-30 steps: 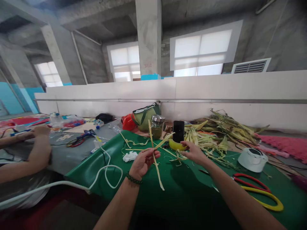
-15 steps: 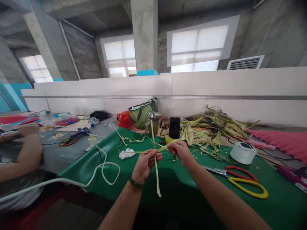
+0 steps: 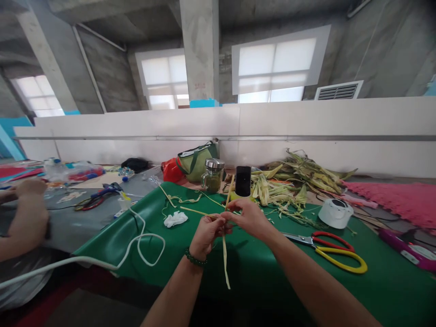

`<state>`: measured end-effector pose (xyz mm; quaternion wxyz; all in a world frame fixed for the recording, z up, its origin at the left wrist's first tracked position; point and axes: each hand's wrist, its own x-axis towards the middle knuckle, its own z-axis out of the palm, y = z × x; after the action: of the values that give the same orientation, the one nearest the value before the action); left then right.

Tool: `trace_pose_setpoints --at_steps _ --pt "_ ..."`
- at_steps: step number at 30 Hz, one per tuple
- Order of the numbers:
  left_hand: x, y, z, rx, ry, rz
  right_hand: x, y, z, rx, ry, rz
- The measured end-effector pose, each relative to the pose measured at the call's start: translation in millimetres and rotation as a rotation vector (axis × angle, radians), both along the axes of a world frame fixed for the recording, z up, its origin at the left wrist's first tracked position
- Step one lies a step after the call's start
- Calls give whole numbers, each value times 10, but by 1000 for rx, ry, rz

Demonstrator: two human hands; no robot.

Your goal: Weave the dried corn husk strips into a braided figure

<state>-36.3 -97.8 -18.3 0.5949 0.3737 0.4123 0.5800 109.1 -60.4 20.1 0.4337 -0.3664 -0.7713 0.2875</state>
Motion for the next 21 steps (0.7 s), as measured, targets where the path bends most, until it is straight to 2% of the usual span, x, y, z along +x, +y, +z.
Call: trace_pose_setpoints --at_steps 1,4,7,14,17,21 --pt "10 -13 1 13 15 -24 -64 20 -23 -111 -31 67" --pt "-9 -45 14 16 38 -66 -167 135 -111 -415 114 180" --pt "-57 -63 16 5 54 -122 -161 254 -170 -564 346 125" --pt "-98 -67 -4 -28 -36 -201 0 651 -191 -585 536 -50" --pt "-143 -25 18 -81 -99 -91 213 867 -214 -530 635 -152" --pt "-228 35 88 -196 -159 61 467 1021 -338 -481 673 -201"
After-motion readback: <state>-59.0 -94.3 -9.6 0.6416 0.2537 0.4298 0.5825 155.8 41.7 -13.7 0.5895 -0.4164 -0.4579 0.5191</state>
